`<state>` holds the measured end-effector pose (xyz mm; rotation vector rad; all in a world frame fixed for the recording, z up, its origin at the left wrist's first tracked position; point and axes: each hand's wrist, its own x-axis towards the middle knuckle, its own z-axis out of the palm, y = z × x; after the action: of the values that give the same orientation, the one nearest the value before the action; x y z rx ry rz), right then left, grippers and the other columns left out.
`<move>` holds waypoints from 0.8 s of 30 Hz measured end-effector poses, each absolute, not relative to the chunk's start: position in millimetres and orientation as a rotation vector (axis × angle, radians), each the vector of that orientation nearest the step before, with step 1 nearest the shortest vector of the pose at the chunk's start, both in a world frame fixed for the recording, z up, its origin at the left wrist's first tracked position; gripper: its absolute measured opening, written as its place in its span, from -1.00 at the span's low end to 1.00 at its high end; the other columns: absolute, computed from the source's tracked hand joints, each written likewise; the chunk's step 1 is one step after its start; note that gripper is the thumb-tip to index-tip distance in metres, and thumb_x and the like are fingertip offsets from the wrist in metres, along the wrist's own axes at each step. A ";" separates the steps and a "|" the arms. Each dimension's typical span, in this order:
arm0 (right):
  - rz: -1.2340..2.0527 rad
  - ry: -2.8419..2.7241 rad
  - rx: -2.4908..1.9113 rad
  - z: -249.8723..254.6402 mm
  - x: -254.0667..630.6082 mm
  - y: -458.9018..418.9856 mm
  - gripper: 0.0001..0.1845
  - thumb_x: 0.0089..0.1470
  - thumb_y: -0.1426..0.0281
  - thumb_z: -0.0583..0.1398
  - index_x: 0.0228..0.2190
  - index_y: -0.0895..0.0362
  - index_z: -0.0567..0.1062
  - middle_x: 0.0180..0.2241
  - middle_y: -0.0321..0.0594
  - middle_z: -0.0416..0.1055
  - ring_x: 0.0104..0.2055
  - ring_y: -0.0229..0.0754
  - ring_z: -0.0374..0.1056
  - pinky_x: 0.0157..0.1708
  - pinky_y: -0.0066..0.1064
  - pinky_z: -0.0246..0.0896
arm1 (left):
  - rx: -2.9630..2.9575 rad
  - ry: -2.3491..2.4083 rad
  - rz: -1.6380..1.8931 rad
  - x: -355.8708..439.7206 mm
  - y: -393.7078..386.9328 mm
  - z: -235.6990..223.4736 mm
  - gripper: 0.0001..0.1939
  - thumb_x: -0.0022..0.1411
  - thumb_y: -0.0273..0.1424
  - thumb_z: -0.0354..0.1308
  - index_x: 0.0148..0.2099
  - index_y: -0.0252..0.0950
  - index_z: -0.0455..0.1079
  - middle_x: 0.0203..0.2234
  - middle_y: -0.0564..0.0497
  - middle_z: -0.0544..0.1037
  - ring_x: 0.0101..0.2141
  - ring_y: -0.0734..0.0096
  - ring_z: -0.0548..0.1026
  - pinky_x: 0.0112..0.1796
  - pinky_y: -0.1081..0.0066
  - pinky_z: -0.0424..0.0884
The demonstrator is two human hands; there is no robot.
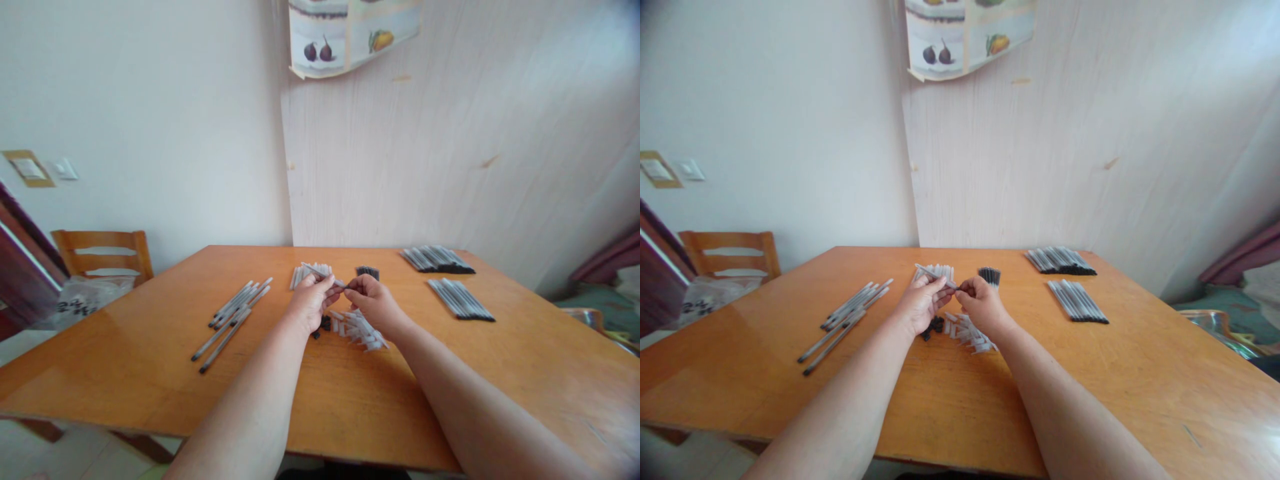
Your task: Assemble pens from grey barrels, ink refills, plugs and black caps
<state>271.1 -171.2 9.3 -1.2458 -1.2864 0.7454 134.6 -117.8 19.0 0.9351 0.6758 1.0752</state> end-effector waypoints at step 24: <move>0.471 -1.720 -1.379 7.7 273.3 -175.4 -0.87 0.04 0.32 0.20 -0.40 0.12 0.50 -0.47 -0.27 0.39 -0.45 -0.28 0.27 -0.41 -0.42 0.17 | 0.804 0.763 1.214 125.4 -108.9 22.0 -0.86 0.16 -0.42 0.23 -0.24 -0.32 0.36 -0.46 -0.05 0.58 -0.45 0.42 0.58 -0.43 0.52 0.42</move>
<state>273.3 -175.4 7.7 -1.3789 -1.7202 0.4708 125.4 -108.9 22.0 0.8038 0.7631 1.2145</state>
